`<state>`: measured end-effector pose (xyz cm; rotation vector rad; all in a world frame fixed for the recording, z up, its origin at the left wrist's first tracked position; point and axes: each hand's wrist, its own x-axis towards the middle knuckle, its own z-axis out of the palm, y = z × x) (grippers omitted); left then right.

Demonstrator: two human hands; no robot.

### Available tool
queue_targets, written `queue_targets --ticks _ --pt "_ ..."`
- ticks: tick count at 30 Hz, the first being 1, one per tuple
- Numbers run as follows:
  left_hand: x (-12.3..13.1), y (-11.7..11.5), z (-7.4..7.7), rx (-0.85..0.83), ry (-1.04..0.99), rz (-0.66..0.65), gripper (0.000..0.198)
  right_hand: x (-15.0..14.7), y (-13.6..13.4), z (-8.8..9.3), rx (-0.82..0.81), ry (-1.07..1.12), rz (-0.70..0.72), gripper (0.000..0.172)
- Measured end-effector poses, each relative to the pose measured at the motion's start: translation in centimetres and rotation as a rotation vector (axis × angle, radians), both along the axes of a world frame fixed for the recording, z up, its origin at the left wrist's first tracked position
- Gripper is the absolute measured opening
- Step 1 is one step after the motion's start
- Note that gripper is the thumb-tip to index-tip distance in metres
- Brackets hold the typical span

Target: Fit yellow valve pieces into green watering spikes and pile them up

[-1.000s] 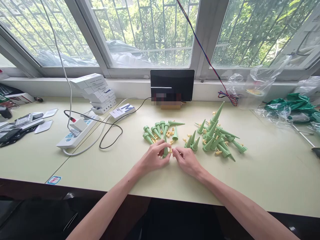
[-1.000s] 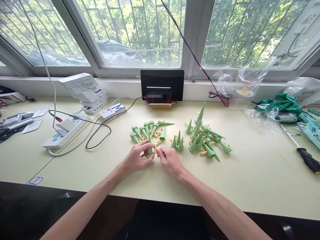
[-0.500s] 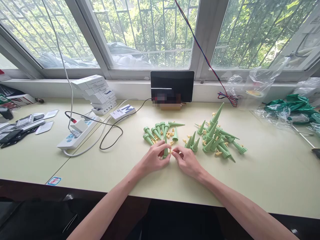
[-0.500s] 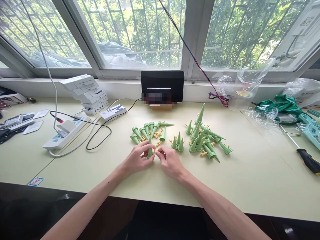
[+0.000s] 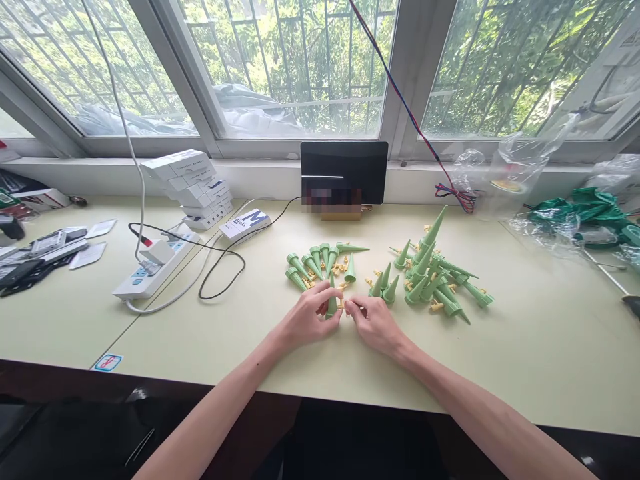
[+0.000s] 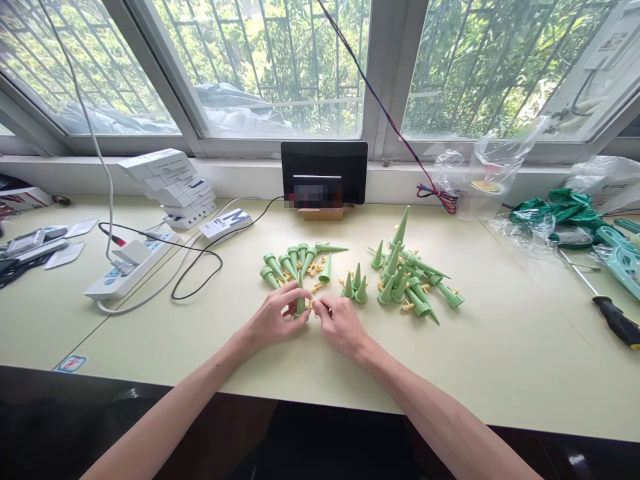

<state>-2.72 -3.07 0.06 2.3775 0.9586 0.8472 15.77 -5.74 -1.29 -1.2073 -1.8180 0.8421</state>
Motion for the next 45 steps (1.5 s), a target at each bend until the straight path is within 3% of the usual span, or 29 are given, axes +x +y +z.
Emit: queue_targets --ticks 39,45 --pt "-0.26 0.28 -0.31 0.015 -0.006 -0.014 0.017 -0.25 -0.04 -0.16 -0.009 0.018 -0.013 0.038" --pt "-0.53 0.86 -0.92 -0.021 -0.099 -0.008 0.027 -0.44 0.01 -0.12 -0.010 0.037 -0.014 0.038"
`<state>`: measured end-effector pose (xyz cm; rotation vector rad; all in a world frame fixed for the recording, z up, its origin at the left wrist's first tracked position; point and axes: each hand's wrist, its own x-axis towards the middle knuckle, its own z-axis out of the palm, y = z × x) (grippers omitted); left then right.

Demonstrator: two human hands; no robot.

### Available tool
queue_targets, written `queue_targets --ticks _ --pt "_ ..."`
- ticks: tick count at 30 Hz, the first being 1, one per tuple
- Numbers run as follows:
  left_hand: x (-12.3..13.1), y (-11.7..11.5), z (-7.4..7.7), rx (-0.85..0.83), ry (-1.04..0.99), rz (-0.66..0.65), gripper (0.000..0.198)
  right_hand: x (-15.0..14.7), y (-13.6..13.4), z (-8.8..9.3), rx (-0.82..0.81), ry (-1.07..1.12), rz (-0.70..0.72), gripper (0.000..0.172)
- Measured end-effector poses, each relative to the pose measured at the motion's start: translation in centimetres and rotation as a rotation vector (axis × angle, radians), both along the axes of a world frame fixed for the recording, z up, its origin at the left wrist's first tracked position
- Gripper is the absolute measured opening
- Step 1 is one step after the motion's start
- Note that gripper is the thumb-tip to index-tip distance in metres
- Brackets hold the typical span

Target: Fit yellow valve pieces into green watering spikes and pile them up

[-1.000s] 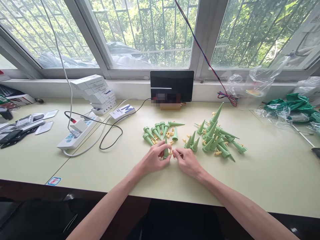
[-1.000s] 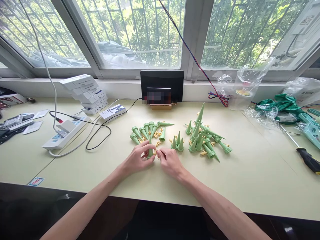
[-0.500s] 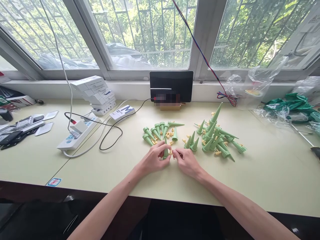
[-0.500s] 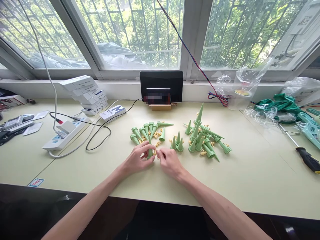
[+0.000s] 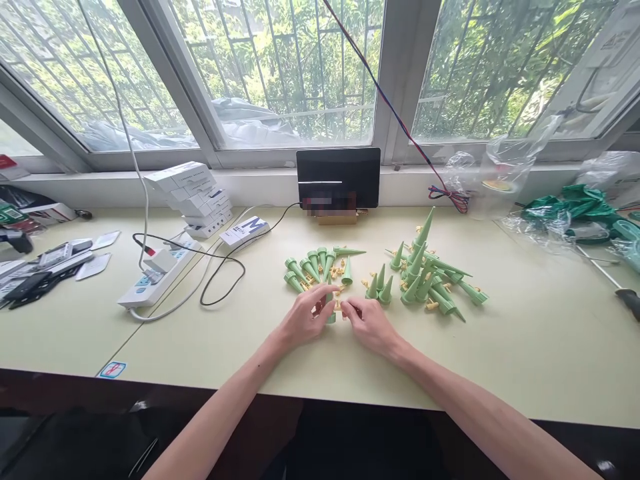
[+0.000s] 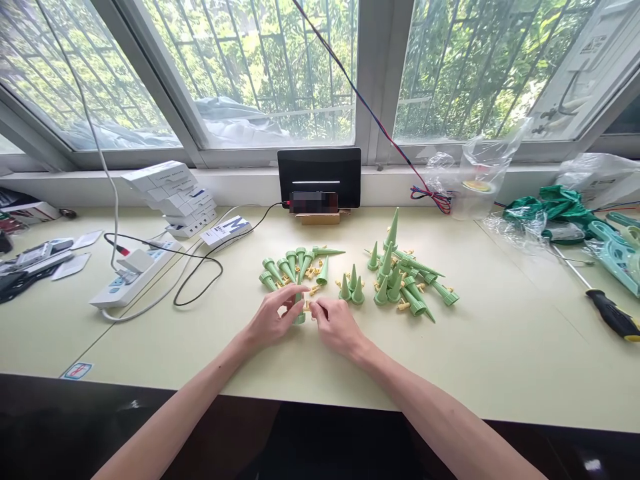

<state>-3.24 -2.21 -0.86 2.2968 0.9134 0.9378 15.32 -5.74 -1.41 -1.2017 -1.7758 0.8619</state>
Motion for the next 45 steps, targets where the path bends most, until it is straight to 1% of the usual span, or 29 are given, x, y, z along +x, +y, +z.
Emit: queue_targets --ticks 4,7,9,11,14,19,22,33,45 --pt "-0.1 0.2 -0.5 -0.003 -0.032 0.003 0.031 -0.1 0.0 0.0 -0.006 0.005 0.003 0.038" --pt "0.1 0.0 -0.3 0.015 -0.046 0.018 0.029 -0.1 -0.1 0.0 0.000 0.006 -0.002 0.039" --pt "0.2 -0.2 0.1 -0.030 -0.070 0.018 0.030 -0.1 0.0 -0.1 0.005 0.008 -0.008 0.039" --pt "0.5 -0.4 0.6 -0.113 -0.104 0.003 0.033 -0.1 0.0 -0.2 0.010 0.019 -0.012 0.040" --pt "0.8 -0.6 1.0 -0.204 -0.156 -0.017 0.032 -0.1 0.0 -0.2 0.006 0.036 -0.018 0.039" --pt "1.0 -0.7 1.0 -0.246 -0.179 -0.020 0.028 0.0 0.0 -0.2 0.013 0.023 -0.015 0.038" --pt "1.0 -0.8 0.9 -0.235 -0.159 -0.006 0.025 0.1 -0.1 -0.2 0.022 0.009 -0.013 0.037" --pt "1.1 -0.8 0.6 -0.105 -0.128 0.015 0.018 0.1 -0.1 0.0 0.007 -0.006 -0.003 0.037" --pt "1.1 -0.9 0.8 -0.136 -0.125 0.027 0.017 0.1 -0.2 0.0 -0.008 -0.003 -0.006 0.037"
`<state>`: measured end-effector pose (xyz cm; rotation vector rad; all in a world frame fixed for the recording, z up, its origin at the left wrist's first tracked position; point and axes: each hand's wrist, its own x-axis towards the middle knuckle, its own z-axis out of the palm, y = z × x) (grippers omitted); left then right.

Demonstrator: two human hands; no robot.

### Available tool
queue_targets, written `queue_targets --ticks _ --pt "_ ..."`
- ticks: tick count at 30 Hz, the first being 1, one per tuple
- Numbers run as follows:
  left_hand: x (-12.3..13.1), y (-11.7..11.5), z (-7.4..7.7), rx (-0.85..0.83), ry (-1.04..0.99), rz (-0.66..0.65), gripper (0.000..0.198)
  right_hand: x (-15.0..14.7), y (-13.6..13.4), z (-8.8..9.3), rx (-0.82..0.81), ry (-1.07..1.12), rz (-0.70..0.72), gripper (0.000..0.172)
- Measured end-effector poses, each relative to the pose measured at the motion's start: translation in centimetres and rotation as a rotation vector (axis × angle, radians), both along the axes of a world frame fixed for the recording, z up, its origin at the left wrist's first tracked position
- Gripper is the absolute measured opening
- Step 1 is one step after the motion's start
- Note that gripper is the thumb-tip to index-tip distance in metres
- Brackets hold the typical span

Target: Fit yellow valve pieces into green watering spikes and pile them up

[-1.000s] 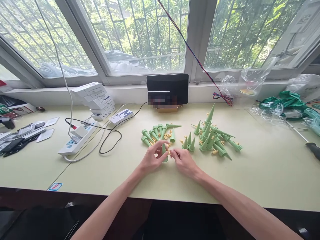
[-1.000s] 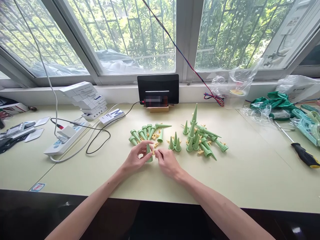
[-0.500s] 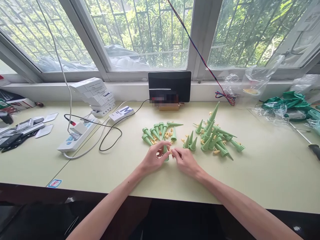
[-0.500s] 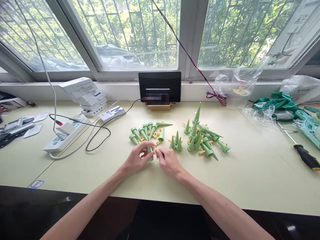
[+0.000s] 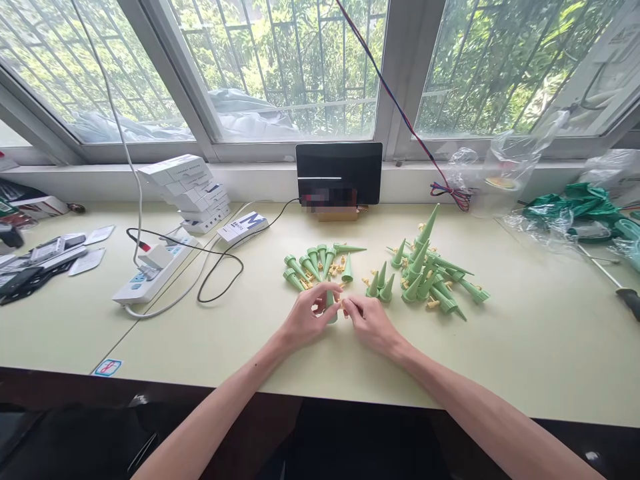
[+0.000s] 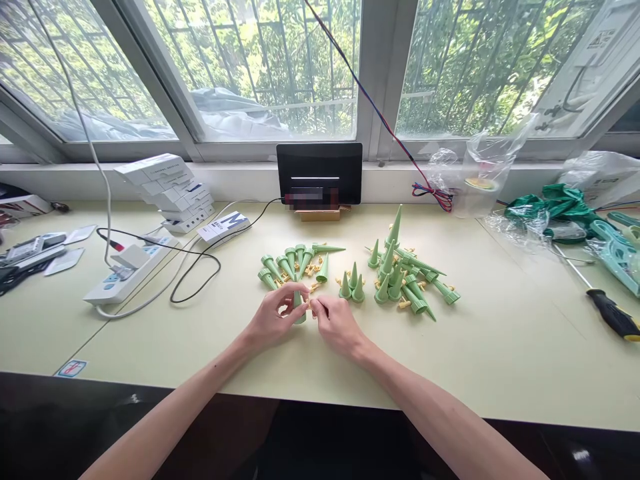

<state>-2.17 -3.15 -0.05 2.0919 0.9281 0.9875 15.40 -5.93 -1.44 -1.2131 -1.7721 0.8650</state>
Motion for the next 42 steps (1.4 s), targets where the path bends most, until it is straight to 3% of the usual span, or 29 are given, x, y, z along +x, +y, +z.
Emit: queue_targets --ticks 24,42 --pt "-0.05 0.20 -0.47 0.097 0.009 -0.015 0.029 -0.12 0.19 -0.14 -0.010 0.038 -0.017 0.037" --pt "-0.04 0.14 -0.35 0.029 -0.007 -0.006 0.026 -0.19 0.24 -0.36 0.004 0.044 -0.023 0.038"
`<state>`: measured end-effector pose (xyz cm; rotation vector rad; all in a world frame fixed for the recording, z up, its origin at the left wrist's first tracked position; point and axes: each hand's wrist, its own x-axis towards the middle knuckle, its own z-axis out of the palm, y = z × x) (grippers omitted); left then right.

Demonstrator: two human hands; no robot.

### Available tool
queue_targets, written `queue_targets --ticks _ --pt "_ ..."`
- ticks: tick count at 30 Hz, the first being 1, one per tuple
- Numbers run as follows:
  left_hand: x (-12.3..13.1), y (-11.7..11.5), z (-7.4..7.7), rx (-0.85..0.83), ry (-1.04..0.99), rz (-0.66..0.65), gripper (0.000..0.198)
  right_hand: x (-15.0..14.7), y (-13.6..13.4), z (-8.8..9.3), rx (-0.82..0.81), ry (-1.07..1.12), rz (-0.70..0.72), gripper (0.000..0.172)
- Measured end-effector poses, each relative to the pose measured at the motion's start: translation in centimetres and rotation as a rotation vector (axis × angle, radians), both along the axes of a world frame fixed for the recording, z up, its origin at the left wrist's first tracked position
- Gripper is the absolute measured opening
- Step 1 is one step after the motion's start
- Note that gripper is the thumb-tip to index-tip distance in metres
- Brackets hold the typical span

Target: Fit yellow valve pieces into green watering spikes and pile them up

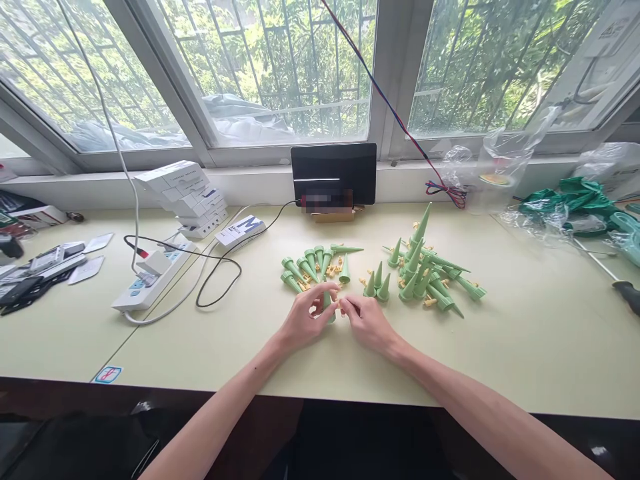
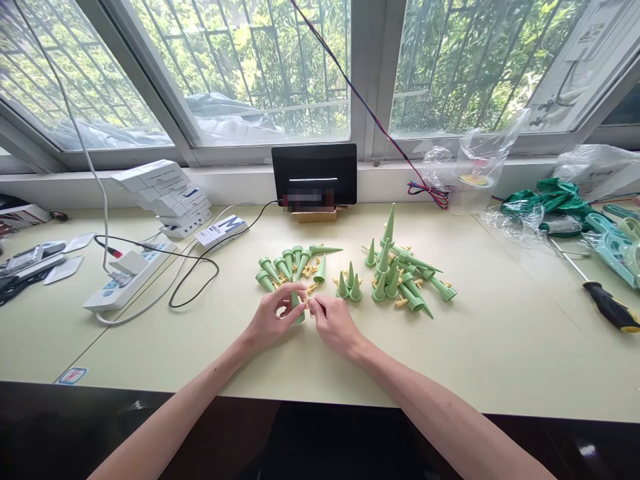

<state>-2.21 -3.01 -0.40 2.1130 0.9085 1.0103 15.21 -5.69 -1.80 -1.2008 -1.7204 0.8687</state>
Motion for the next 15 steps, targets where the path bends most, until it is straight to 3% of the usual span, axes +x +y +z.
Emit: queue_targets --ticks 7,12,15 --pt "-0.4 0.3 0.3 -0.202 -0.169 -0.040 0.057 -0.2 0.1 -0.1 -0.012 0.015 -0.001 0.039" --pt "-1.1 0.2 0.6 -0.314 -0.144 -0.025 0.028 -0.4 0.3 -0.5 -0.018 0.021 0.026 0.038" --pt "-1.4 -0.3 0.7 -0.338 -0.150 0.000 0.026 -0.6 0.4 -0.5 -0.027 0.026 0.036 0.037"
